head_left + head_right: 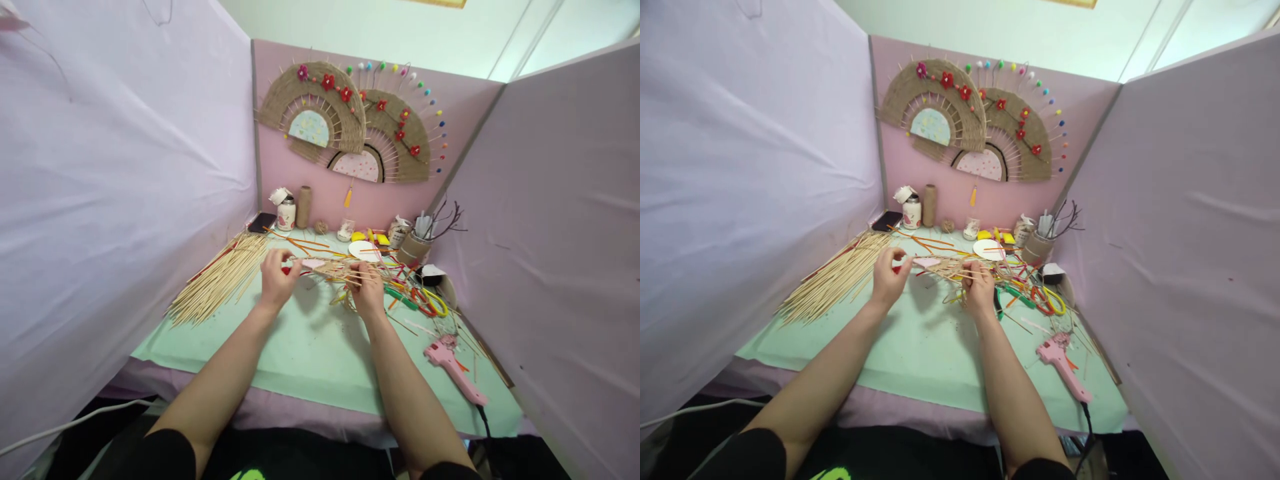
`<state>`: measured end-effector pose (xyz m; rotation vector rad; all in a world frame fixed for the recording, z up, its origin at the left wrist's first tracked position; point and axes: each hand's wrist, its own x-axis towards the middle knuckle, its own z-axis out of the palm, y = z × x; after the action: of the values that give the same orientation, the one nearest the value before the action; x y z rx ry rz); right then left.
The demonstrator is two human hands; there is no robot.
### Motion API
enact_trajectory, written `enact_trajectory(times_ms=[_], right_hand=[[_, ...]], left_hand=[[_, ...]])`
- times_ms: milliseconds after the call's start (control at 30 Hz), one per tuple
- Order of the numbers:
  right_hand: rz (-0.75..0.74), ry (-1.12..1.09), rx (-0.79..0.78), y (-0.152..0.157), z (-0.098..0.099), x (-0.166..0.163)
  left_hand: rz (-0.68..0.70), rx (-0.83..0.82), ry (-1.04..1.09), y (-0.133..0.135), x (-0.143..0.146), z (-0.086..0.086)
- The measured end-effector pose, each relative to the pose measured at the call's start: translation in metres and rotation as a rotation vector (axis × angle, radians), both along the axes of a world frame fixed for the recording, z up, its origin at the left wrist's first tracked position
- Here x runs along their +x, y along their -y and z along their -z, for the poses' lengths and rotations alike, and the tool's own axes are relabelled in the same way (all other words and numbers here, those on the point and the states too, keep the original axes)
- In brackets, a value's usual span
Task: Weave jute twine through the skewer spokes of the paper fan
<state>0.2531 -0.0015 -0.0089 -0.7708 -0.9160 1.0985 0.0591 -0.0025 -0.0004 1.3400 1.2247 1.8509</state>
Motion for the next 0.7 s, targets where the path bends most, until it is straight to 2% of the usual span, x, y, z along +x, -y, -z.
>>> enact_trajectory(times_ms=[100, 300, 400, 500, 633, 700], right_hand=[[0.017, -0.013, -0.018, 0.001, -0.002, 0.0], [0.006, -0.016, 0.0, 0.001, -0.001, -0.001], [-0.01, -0.033, 0.023, 0.001, 0.001, -0.002], [-0.027, -0.032, 0.048, 0.0, 0.003, -0.003], [-0.044, -0.018, 0.054, 0.0, 0.005, -0.004], [-0.037, -0.007, 0.052, 0.0, 0.006, -0.004]], left_hand=[[0.165, 0.179, -0.198, 0.02, 0.015, -0.004], [0.256, 0.388, -0.447, 0.036, 0.037, 0.005], [0.281, 0.41, -0.44, 0.033, 0.04, 0.012], [0.249, 0.42, -0.444, 0.03, 0.041, 0.015], [0.223, 0.409, -0.458, 0.029, 0.04, 0.012], [0.252, 0.352, -0.412, 0.032, 0.04, 0.01]])
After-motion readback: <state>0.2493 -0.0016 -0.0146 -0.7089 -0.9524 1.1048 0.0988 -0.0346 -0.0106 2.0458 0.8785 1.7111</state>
